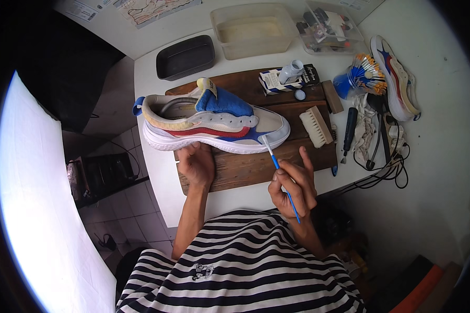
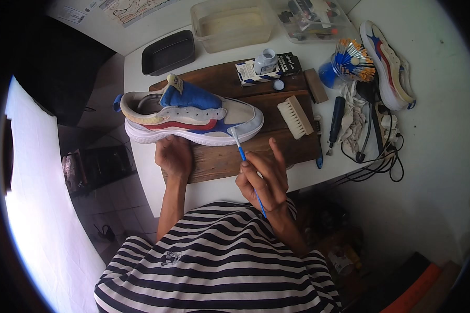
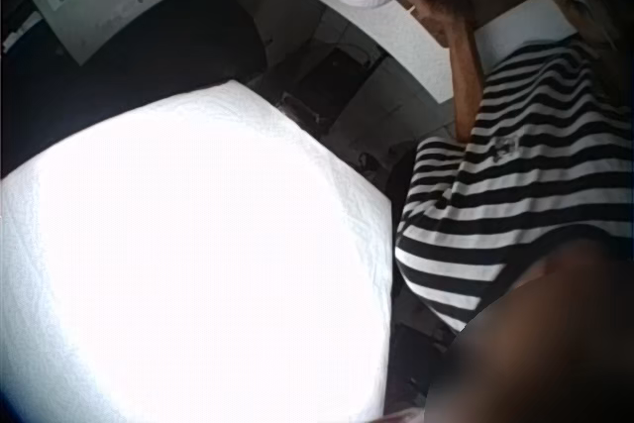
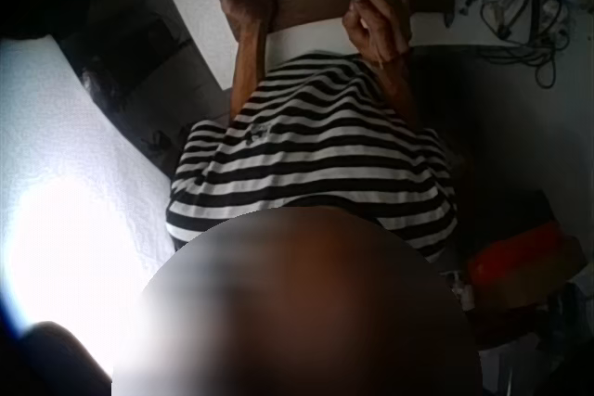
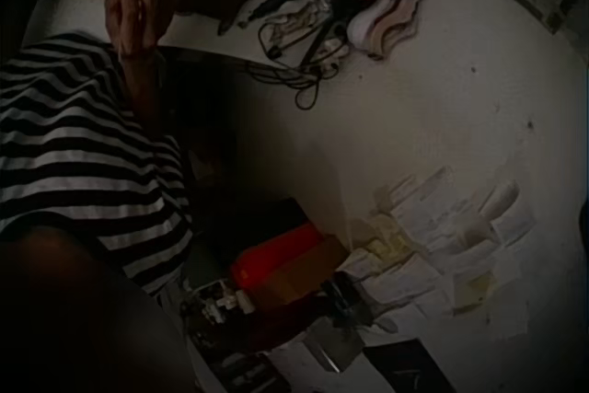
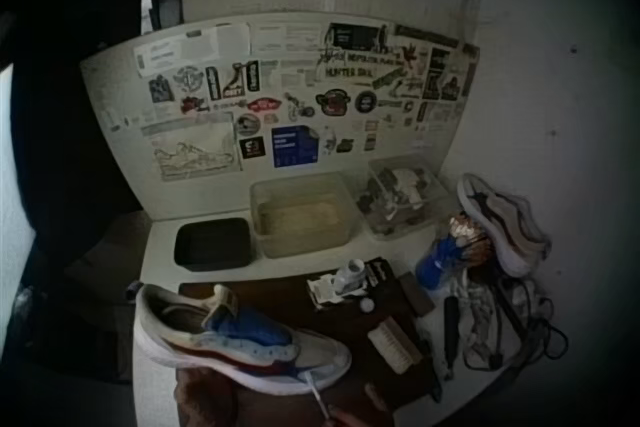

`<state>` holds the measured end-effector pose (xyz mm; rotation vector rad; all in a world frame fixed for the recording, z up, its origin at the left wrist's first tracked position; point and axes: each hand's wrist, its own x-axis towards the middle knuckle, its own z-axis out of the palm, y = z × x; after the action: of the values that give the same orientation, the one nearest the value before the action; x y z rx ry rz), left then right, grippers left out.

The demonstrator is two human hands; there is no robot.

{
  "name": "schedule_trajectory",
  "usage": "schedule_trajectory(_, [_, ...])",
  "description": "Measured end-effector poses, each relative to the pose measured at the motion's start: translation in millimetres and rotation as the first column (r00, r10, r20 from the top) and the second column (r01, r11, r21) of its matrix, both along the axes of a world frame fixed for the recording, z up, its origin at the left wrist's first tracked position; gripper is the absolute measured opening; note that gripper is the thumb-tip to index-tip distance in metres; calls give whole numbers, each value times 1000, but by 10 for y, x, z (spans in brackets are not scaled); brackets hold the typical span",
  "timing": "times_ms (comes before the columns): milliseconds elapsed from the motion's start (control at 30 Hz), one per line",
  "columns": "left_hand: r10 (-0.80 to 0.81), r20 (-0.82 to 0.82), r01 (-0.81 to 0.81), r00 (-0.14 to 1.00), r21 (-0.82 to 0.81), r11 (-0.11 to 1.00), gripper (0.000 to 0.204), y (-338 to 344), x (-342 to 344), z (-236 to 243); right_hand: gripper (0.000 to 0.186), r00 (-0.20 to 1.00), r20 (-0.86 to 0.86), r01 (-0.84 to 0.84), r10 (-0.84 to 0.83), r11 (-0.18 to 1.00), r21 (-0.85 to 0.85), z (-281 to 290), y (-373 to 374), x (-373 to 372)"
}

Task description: Using a thin brush to apply white paint or adhesive to the midsole edges of a multi-colored sneaker.

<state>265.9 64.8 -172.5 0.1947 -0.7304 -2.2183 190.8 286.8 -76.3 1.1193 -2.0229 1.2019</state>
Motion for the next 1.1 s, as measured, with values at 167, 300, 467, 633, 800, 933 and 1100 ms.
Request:
schedule_trajectory(167, [57,127,-63,990,48,997,28,56,-38,125,29,1000,10,-27,27,1000,-3,-4,1,3])
schedule_trajectory(300, [31,72,-34,997,28,999,34,38,-26,102,30,1000,15,-27,27,1000,15,7,-11,18])
schedule_trajectory(467, [50,120,-54,991,29,998,35,63,-62,173,30,999,17,-32,31,999,21,22,-9,2])
schedule_trajectory(633, [46,97,-50,994,38,998,34,61,-60,155,29,1000,23,-13,13,1000,4,-5,8,-8])
schedule_trajectory(800, [17,64,-18,998,13,1000,32,36,-27,101,29,999,23,-24,23,1000,10,16,2,-1])
schedule_trajectory(933, [54,128,-58,990,24,998,30,67,-50,153,31,1000,16,-24,24,1000,16,4,-2,-4])
schedule_trajectory(1100, [33,62,-35,998,32,999,33,44,-38,99,33,999,14,-36,36,999,18,26,-10,3])
